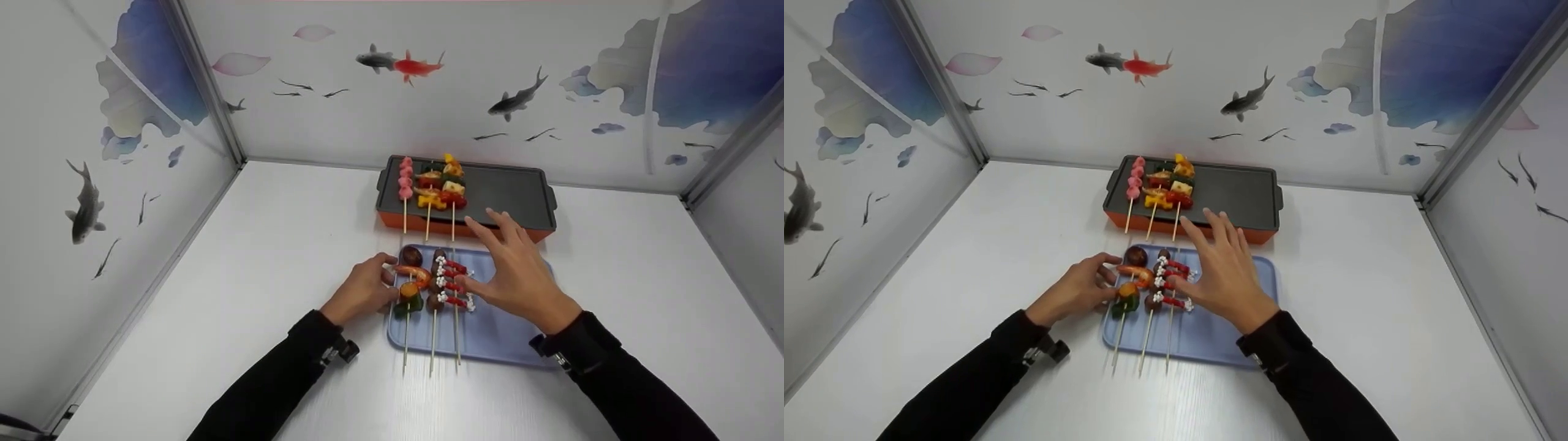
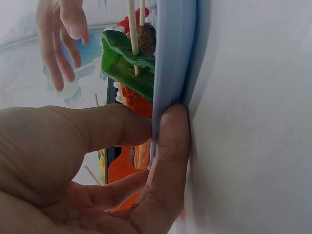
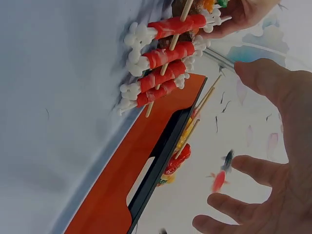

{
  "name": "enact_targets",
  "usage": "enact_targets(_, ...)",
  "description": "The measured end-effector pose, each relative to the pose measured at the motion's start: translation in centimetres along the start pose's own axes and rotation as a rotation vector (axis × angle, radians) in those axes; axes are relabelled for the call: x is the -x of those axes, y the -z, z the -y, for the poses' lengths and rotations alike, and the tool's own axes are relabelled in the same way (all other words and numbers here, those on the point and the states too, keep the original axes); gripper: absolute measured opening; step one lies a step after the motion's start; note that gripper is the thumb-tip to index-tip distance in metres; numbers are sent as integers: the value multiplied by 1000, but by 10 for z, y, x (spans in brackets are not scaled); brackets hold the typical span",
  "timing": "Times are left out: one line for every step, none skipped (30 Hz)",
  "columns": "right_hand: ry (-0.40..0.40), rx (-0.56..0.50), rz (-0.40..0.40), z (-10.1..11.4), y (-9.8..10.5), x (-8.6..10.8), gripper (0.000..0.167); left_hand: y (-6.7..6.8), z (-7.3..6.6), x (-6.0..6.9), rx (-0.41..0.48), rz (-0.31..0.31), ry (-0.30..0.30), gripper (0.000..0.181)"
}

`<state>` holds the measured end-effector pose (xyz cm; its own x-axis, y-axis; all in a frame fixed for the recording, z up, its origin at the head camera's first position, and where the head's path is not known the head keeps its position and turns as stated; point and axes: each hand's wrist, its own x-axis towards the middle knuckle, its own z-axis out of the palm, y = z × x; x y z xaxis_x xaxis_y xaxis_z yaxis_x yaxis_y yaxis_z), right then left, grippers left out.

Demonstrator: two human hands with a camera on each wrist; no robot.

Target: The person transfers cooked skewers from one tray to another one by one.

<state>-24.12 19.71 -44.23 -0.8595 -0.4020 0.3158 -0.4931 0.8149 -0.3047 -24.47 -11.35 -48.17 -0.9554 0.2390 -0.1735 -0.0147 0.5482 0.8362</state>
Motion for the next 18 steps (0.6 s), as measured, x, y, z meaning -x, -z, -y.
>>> enact_targets(7, -5, -3, 0, 0, -3, 103, 0, 0, 0, -6, -1, 0, 67)
enact_targets(10, -13, -4, 0, -1, -5, 102, 0, 0, 0, -11, -3, 1, 67)
enact_targets(13, -21, -4, 1, -1, -8, 102, 0, 0, -1, -19, -5, 1, 67)
enact_targets(14, -31, -2, 1, -2, -11, 101, 0, -1, -1, -25, -7, 2, 67)
enact_targets(13, -41, 0, 1, -2, -14, 101, 0, -1, -1, -26, -7, 2, 67)
enact_targets(16, -48, 0, 1, -3, -16, 100, 0, 0, -2, -30, -8, 0, 66)
enact_targets(18, -56, 1, 1, -3, -19, 99, 0, 0, -2, -32, -9, -1, 66)
enact_targets(20, -59, 2, 1, -4, -22, 99, 0, 0, -2, -33, -9, -2, 66)
enact_targets(24, -62, 2, 1, -5, -25, 99, 0, 0, -2, -32, -9, -3, 66)
enact_targets(28, -66, 4, 1, -6, -27, 98, 0, 0, -2, -31, -8, -4, 65)
enact_targets(32, -68, 7, 1, -7, -29, 98, 0, 1, -2, -30, -7, -3, 65)
enact_targets(38, -70, 11, 1, -8, -32, 97, 0, 1, -2, -33, -8, -2, 65)
enact_targets(42, -71, 16, 1, -9, -34, 97, 0, 1, -1, -32, -8, 0, 65)
enact_targets(48, -73, 17, 1, -10, -36, 97, 0, 1, -1, -28, -5, 3, 65)
enact_targets(52, -72, 19, 1, -12, -39, 96, 0, 1, -1, -28, -5, 4, 65)
enact_targets(55, -71, 21, 1, -13, -41, 95, 0, 1, -1, -30, -6, 3, 65)
enact_targets(56, -71, 22, 1, -14, -43, 94, 0, 1, -1, -31, -7, 3, 65)
enact_targets(58, -71, 23, 1, -15, -45, 94, 0, 1, -1, -32, -8, 0, 65)
